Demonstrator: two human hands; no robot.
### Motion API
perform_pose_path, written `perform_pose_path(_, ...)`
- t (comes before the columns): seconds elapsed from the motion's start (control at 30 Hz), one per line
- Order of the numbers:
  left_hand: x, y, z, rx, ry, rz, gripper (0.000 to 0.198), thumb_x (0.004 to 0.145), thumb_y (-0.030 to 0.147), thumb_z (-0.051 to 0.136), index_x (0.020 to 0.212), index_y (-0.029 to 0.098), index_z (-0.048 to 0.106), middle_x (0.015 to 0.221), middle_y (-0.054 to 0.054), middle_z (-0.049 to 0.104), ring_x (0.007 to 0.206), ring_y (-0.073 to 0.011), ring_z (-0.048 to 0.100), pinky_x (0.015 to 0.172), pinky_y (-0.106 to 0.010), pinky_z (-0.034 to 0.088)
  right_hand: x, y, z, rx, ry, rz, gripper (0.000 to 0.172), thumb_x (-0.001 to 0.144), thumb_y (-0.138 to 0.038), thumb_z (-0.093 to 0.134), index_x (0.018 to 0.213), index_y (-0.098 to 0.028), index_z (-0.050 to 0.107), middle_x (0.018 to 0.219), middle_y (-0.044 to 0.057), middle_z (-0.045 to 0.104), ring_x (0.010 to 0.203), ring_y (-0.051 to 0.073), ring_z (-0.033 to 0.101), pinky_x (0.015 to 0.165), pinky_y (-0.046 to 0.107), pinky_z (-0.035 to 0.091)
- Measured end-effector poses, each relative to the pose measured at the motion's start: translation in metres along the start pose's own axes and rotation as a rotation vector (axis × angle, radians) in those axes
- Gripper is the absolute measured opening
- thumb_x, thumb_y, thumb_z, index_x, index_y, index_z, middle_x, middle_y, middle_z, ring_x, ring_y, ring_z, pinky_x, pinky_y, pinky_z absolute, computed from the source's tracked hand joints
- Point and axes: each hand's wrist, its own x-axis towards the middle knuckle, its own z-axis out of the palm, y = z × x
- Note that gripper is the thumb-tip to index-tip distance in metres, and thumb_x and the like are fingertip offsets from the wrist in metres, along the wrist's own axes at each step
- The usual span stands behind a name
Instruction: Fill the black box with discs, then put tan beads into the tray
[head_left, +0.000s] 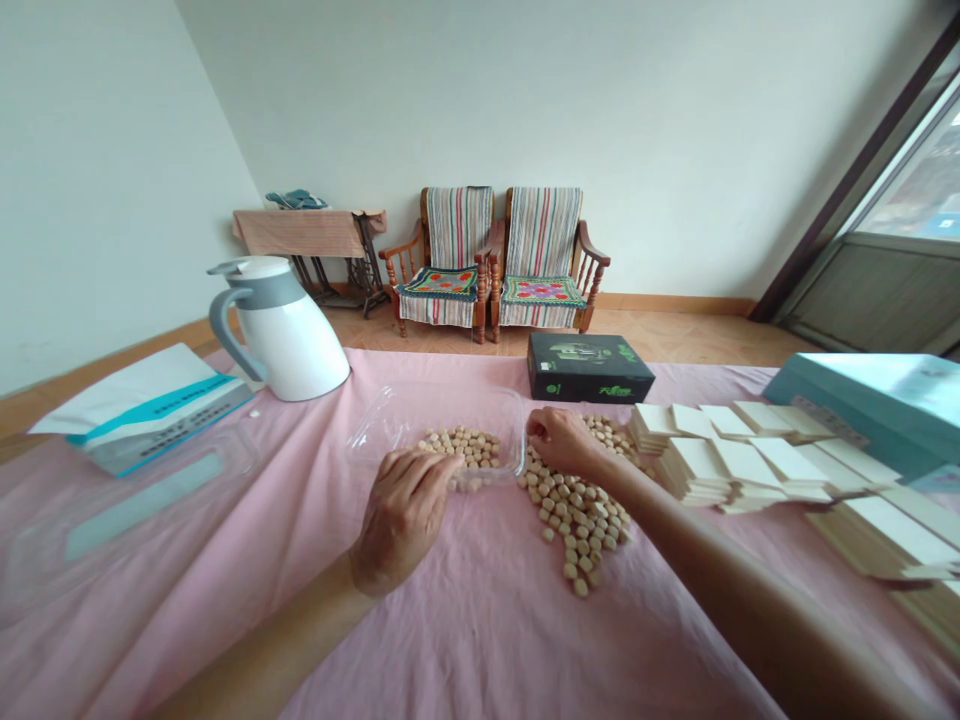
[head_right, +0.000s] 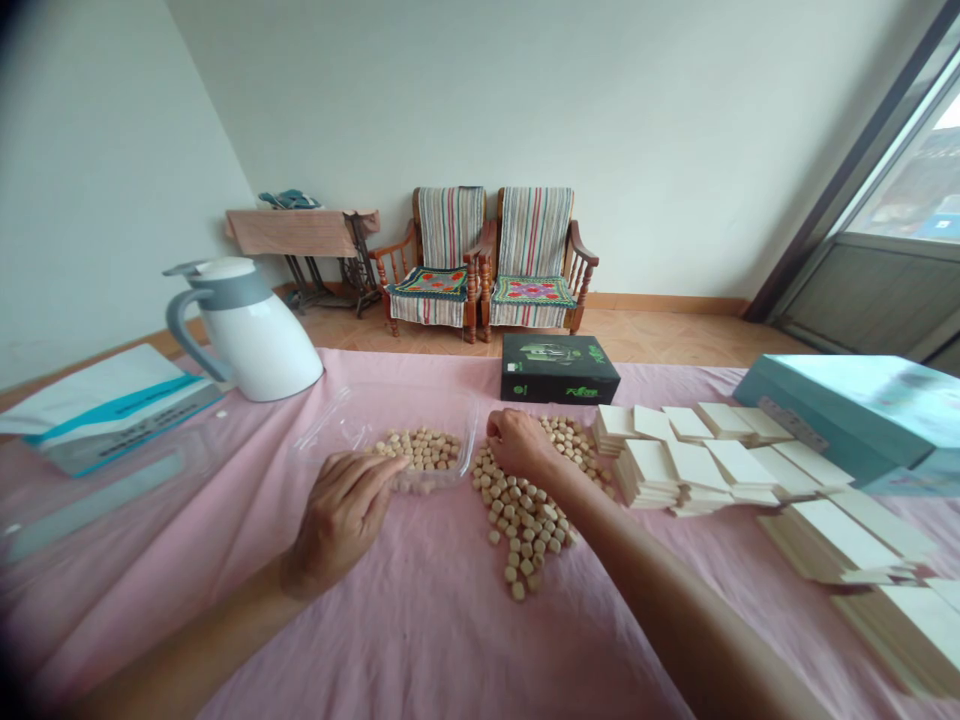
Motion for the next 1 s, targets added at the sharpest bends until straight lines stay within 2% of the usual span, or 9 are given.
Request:
perform_pose_path(0.1, 0.001, 0.001, -0.001, 0.0, 0.008, 0.002, 0.027, 0.087, 0.007, 0.05, 0.11, 0.017, 0.059, 0.096, -0.006, 0.067, 0.093, -0.0192, 0.059, 0.086, -0.037, 0.043, 0.002, -0.003, -0.012, 0.059, 0.176, 0.025, 0.013, 0.07, -0.011, 0.051, 0.077, -0.015, 0.062, 0.073, 0.004, 0.063, 0.066, 0.012, 0.055, 0.063, 0.022, 0.04)
perform_pose_path(0.17, 0.002, 0.002, -0.001, 0.001, 0.013, 0.008, 0.026, 0.087, 0.007, 0.049, 0.109, 0.017, 0.059, 0.095, -0.006, 0.067, 0.091, -0.0189, 0.059, 0.085, -0.037, 0.043, 0.005, -0.01, -0.022, 0.193, 0.296, 0.015, 0.011, 0.072, -0.015, 0.053, 0.077, -0.015, 0.062, 0.072, 0.003, 0.062, 0.063, 0.012, 0.055, 0.063, 0.022, 0.042)
perform_pose_path(0.27, 0.002, 0.003, -0.002, -0.001, 0.013, 0.011, 0.026, 0.087, 0.007, 0.049, 0.109, 0.017, 0.059, 0.094, -0.006, 0.067, 0.09, -0.0191, 0.059, 0.084, -0.037, 0.043, 0.008, -0.023, -0.034, 0.509, 0.287, -0.077, 0.016, 0.077, -0.024, 0.055, 0.088, -0.016, 0.063, 0.077, 0.003, 0.066, 0.066, 0.012, 0.058, 0.064, 0.023, 0.045)
perform_pose_path(0.33, 0.002, 0.002, -0.001, -0.006, 0.008, 0.006, 0.027, 0.087, 0.007, 0.049, 0.11, 0.017, 0.058, 0.095, -0.006, 0.067, 0.091, -0.0194, 0.059, 0.084, -0.038, 0.043, 0.009, -0.029, -0.039, 0.606, 0.27, -0.106, 0.019, 0.079, -0.028, 0.055, 0.093, -0.017, 0.063, 0.082, 0.003, 0.068, 0.069, 0.012, 0.06, 0.065, 0.023, 0.046)
perform_pose_path(0.43, 0.001, 0.002, -0.001, -0.005, 0.003, 0.004, 0.027, 0.086, 0.007, 0.05, 0.11, 0.017, 0.058, 0.095, -0.006, 0.067, 0.092, -0.0194, 0.059, 0.085, -0.038, 0.043, 0.003, -0.027, -0.041, 0.428, 0.272, -0.055, 0.015, 0.078, -0.022, 0.054, 0.086, -0.017, 0.066, 0.076, 0.002, 0.067, 0.066, 0.012, 0.058, 0.063, 0.023, 0.043)
perform_pose_path(0.53, 0.002, 0.002, -0.002, 0.003, 0.021, 0.026, 0.031, 0.084, 0.004, 0.049, 0.111, 0.017, 0.058, 0.097, -0.006, 0.068, 0.093, -0.019, 0.06, 0.087, -0.037, 0.044, -0.007, -0.019, -0.037, 0.184, 0.097, -0.048, 0.016, 0.073, -0.013, 0.054, 0.079, -0.016, 0.068, 0.072, 0.003, 0.067, 0.065, 0.013, 0.058, 0.062, 0.022, 0.04)
perform_pose_path(0.67, 0.005, 0.002, -0.008, 0.017, 0.03, 0.012, 0.035, 0.082, 0.004, 0.049, 0.114, 0.017, 0.057, 0.103, -0.007, 0.068, 0.1, -0.0198, 0.06, 0.096, -0.041, 0.04, -0.019, -0.013, -0.023, -0.012, -0.103, -0.043, 0.019, 0.07, -0.011, 0.053, 0.08, -0.016, 0.069, 0.081, 0.006, 0.069, 0.073, 0.016, 0.06, 0.066, 0.024, 0.038)
perform_pose_path(0.87, 0.008, -0.01, -0.015, 0.09, 0.016, -0.022, 0.026, 0.082, 0.018, 0.059, 0.108, 0.019, 0.06, 0.105, -0.007, 0.068, 0.1, -0.022, 0.061, 0.1, -0.046, 0.036, -0.018, -0.012, -0.006, -0.061, -0.132, -0.054, 0.021, 0.07, -0.009, 0.049, 0.081, -0.016, 0.066, 0.082, 0.007, 0.068, 0.078, 0.016, 0.058, 0.069, 0.024, 0.036)
perform_pose_path(1.0, 0.006, -0.017, -0.013, 0.135, 0.0, -0.004, 0.021, 0.082, 0.022, 0.061, 0.103, 0.018, 0.061, 0.095, -0.007, 0.069, 0.09, -0.0212, 0.062, 0.094, -0.043, 0.039, -0.017, -0.009, -0.004, -0.02, -0.118, -0.063, 0.017, 0.068, -0.009, 0.051, 0.078, -0.017, 0.063, 0.077, 0.004, 0.066, 0.074, 0.015, 0.057, 0.067, 0.023, 0.036)
